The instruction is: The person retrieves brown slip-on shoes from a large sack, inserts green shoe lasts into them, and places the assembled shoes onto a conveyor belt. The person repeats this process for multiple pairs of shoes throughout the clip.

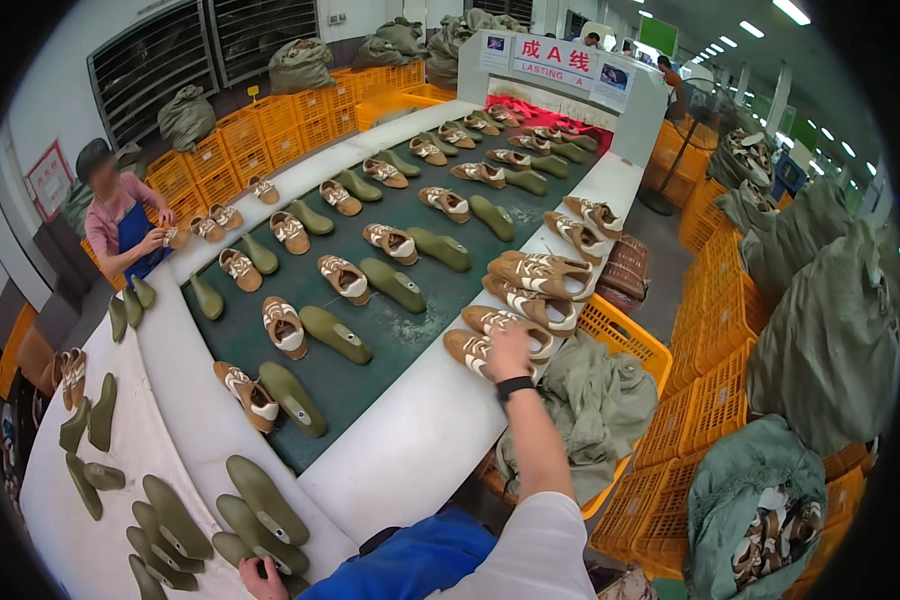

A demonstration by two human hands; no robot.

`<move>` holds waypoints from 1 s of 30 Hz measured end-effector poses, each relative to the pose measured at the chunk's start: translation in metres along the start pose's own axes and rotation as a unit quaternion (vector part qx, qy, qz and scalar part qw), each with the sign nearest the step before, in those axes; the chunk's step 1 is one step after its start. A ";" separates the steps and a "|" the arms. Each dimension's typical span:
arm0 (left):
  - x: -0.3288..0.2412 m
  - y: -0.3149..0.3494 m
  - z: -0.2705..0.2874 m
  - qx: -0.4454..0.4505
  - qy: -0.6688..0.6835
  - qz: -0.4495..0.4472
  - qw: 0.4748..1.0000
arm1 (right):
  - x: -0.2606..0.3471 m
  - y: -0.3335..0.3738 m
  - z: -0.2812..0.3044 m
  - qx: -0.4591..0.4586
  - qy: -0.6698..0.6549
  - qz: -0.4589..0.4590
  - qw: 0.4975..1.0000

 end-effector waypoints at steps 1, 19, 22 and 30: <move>-0.004 -0.002 -0.002 0.011 -0.003 0.002 1.000 | -0.033 0.020 -0.013 0.087 0.006 -0.037 0.996; 0.013 0.045 -0.006 0.007 0.206 0.211 0.955 | 0.269 0.091 0.047 0.352 -0.136 0.445 0.812; 0.018 0.042 -0.011 -0.002 0.214 0.195 0.957 | 0.342 0.088 0.065 0.290 -0.285 0.469 0.784; 0.013 0.001 -0.022 0.047 0.219 0.189 0.956 | 0.468 0.133 -0.009 0.326 -0.293 0.351 0.827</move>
Point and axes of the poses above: each hand's wrist, its own y-axis away from the middle knuckle, its own z-axis out of the back of the hand, x = y × z, the point moved 6 cm from there along -y, towards the middle knuckle, and after that the axes turned 14 degrees about z, right-handed, at the moved point
